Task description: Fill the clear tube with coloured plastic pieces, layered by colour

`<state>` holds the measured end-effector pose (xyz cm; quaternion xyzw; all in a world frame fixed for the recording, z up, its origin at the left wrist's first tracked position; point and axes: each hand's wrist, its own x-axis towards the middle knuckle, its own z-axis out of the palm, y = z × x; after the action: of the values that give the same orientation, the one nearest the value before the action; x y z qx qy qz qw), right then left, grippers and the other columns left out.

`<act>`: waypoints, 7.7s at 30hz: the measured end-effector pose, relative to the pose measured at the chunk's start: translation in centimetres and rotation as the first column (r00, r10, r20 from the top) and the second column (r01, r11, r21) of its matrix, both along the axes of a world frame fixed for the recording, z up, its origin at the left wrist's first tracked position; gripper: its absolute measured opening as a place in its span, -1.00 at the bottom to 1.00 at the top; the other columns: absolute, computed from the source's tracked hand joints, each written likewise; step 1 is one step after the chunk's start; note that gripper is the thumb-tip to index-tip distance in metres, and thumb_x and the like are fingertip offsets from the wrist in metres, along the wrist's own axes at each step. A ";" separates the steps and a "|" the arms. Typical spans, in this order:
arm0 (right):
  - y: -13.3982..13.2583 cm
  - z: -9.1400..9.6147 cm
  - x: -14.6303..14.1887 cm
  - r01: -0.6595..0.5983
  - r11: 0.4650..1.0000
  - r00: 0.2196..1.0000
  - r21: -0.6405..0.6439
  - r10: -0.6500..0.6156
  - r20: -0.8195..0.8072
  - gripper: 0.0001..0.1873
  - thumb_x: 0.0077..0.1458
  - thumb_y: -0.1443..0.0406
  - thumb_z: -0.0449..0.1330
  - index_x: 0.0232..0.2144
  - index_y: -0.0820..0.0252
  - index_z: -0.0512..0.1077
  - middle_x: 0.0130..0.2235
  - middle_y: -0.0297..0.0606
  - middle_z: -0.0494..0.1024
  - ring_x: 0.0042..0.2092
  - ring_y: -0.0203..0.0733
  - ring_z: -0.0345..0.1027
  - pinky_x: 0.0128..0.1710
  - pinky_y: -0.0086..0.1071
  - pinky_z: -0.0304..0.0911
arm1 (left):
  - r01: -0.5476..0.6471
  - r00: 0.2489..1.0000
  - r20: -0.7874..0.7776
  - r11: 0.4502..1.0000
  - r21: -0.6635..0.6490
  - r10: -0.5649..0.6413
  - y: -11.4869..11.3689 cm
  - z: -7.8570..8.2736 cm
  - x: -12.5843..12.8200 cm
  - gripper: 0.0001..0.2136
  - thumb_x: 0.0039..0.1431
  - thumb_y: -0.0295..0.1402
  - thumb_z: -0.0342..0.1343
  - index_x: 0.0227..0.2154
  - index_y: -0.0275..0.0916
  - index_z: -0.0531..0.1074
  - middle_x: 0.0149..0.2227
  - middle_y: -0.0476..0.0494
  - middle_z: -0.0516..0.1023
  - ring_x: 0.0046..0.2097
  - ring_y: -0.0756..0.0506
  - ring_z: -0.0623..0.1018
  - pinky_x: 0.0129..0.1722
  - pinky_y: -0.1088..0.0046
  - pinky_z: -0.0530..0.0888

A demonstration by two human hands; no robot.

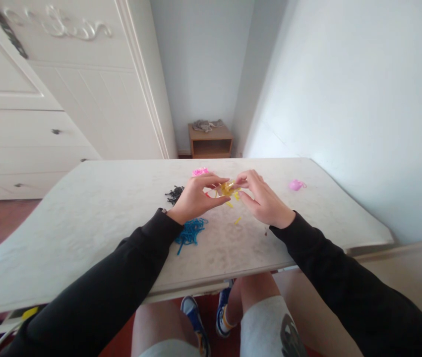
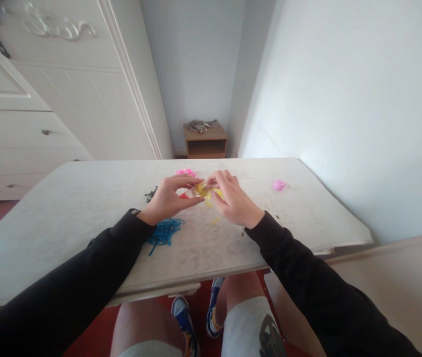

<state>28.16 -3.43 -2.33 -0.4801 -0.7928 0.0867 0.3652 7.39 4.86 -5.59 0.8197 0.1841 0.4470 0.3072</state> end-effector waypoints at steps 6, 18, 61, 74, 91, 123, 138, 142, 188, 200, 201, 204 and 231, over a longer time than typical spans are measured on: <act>0.5 1.7 -0.2 -0.003 0.999 0.993 0.046 0.009 -0.117 -0.84 0.18 0.40 0.22 -0.24 0.07 0.33 -0.30 -0.35 0.54 -0.24 -0.17 0.51 -0.17 -0.27 0.38 | 0.009 1.000 0.007 1.000 -0.025 -0.009 0.2 0.0 -0.1 -0.61 0.07 -0.29 0.44 -0.02 -0.25 0.63 -0.14 -0.20 0.68 -0.18 -0.08 0.63 -0.11 0.36 0.62; 0.3 2.6 0.2 -0.003 0.975 1.000 0.221 -0.003 0.029 -0.89 0.19 0.29 0.27 -0.20 0.09 0.54 -0.02 -0.13 0.52 0.09 0.03 0.38 0.02 -0.06 0.37 | 0.057 0.992 0.122 0.968 -0.246 -0.027 0.1 0.1 0.3 -0.61 0.05 -0.24 0.45 -0.07 -0.25 0.60 -0.10 -0.20 0.69 -0.12 -0.11 0.68 0.03 0.26 0.63; 7.0 -4.8 2.5 -0.048 0.994 0.998 -0.098 0.052 0.041 -0.95 0.06 0.36 0.33 -0.40 0.13 0.62 -0.34 -0.24 0.67 -0.22 -0.11 0.50 -0.11 -0.20 0.34 | -0.177 0.962 0.162 0.955 -0.238 0.219 1.4 0.5 -0.5 -0.66 0.02 -0.28 0.40 -0.14 -0.23 0.51 -0.17 -0.14 0.66 -0.19 -0.06 0.65 -0.21 0.42 0.60; 5.6 -2.0 3.0 -0.147 0.959 0.776 -0.244 -0.041 -0.629 -0.60 -0.13 0.01 0.54 -0.37 0.15 0.61 -0.37 -0.24 0.69 -0.35 -0.16 0.58 -0.24 -0.21 0.54 | -0.213 0.970 -0.096 0.971 0.112 0.223 1.0 0.3 -0.7 -0.64 0.04 -0.38 0.35 -0.05 -0.22 0.63 -0.18 -0.15 0.62 -0.26 -0.04 0.57 -0.24 0.41 0.55; 5.2 -2.4 1.6 -0.103 0.995 0.920 -0.007 0.092 -0.380 -0.69 0.04 -0.02 0.45 -0.44 0.07 0.67 -0.34 -0.22 0.61 -0.30 -0.15 0.49 -0.25 -0.22 0.41 | -0.171 0.967 -0.162 0.973 0.157 0.197 0.7 -0.3 -0.4 -0.64 0.04 -0.40 0.37 -0.05 -0.19 0.64 -0.11 -0.17 0.64 -0.16 -0.10 0.62 -0.08 0.35 0.56; 4.2 -2.0 1.2 0.222 0.957 0.917 0.187 -0.140 -0.373 -0.95 0.17 0.32 0.23 -0.30 0.09 0.52 -0.25 -0.26 0.60 -0.20 -0.13 0.48 -0.25 -0.25 0.40 | -0.125 0.969 0.189 0.978 -0.166 0.157 0.4 0.0 0.2 -0.63 0.09 -0.23 0.42 -0.09 -0.25 0.53 -0.17 -0.18 0.67 -0.19 -0.07 0.68 -0.21 0.42 0.65; 7.7 -5.2 4.8 -0.016 0.945 1.000 -0.327 0.018 0.001 -0.82 -0.02 0.29 0.38 -0.29 0.18 0.68 -0.27 -0.21 0.68 -0.30 -0.17 0.50 -0.26 -0.33 0.38 | -0.177 0.955 0.204 0.965 -0.194 0.216 0.7 0.3 -0.1 -0.63 -0.01 -0.28 0.43 -0.15 -0.21 0.47 -0.15 -0.11 0.64 -0.17 -0.05 0.66 -0.24 0.44 0.64; 7.5 -5.0 4.2 -0.007 0.959 1.000 -0.284 0.012 0.015 -0.93 0.00 0.36 0.32 -0.46 0.18 0.64 -0.43 -0.27 0.64 -0.38 -0.22 0.44 -0.31 -0.34 0.29 | -0.242 0.958 0.144 0.969 -0.049 0.247 0.5 0.5 -0.3 -0.69 0.02 -0.34 0.38 -0.14 -0.22 0.53 -0.16 -0.10 0.64 -0.18 -0.05 0.64 -0.19 0.41 0.63; 3.5 -2.6 -0.6 0.028 0.987 0.890 0.160 0.048 -0.453 -0.94 0.24 0.25 0.26 -0.25 0.07 0.45 -0.26 -0.32 0.57 -0.21 -0.18 0.50 -0.19 -0.25 0.42 | -0.112 0.994 0.022 0.992 0.053 0.111 0.0 0.2 0.4 -0.66 0.07 -0.34 0.40 -0.05 -0.22 0.63 -0.12 -0.19 0.69 -0.22 -0.04 0.62 -0.15 0.40 0.61; 3.3 -1.5 -0.5 0.055 0.972 0.918 0.226 0.039 -0.394 -0.90 0.26 0.18 0.26 -0.28 0.04 0.50 -0.23 -0.27 0.55 -0.17 -0.15 0.45 -0.24 -0.24 0.42 | -0.116 0.993 0.020 0.988 0.099 0.115 0.1 0.3 0.3 -0.68 0.09 -0.25 0.42 -0.08 -0.20 0.63 -0.15 -0.18 0.68 -0.20 -0.07 0.62 -0.15 0.37 0.61; 3.2 -1.5 -0.5 0.028 0.973 0.921 0.227 0.064 -0.384 -0.91 0.28 0.20 0.24 -0.27 0.05 0.50 -0.22 -0.26 0.56 -0.16 -0.15 0.45 -0.23 -0.24 0.42 | -0.119 0.993 0.025 0.988 0.100 0.117 0.0 0.3 0.3 -0.68 0.09 -0.25 0.42 -0.09 -0.20 0.64 -0.15 -0.18 0.68 -0.21 -0.07 0.62 -0.14 0.37 0.61; 3.0 -1.6 -0.7 -0.018 0.974 0.913 0.225 0.108 -0.393 -0.92 0.28 0.26 0.23 -0.29 0.06 0.51 -0.24 -0.27 0.57 -0.18 -0.15 0.47 -0.21 -0.23 0.44 | -0.113 0.993 0.027 0.988 0.107 0.111 -0.1 0.4 0.3 -0.69 0.08 -0.26 0.43 -0.10 -0.20 0.64 -0.16 -0.17 0.68 -0.19 -0.08 0.63 -0.11 0.35 0.61; 6.8 -4.0 -1.6 0.243 0.941 0.929 -0.236 -0.156 0.335 -0.78 0.27 0.44 0.17 -0.28 0.29 0.64 -0.19 -0.07 0.62 -0.13 -0.10 0.46 -0.05 -0.32 0.24 | -0.173 0.897 0.357 0.949 -0.264 0.262 1.3 -0.3 0.8 -0.53 -0.08 -0.10 0.52 -0.18 -0.18 0.48 -0.24 -0.11 0.65 -0.19 -0.08 0.68 -0.23 0.41 0.66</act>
<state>26.53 3.38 -6.35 -0.6124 -0.7673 0.0805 0.1725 8.17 6.19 -5.86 0.6488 0.2603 0.6080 0.3764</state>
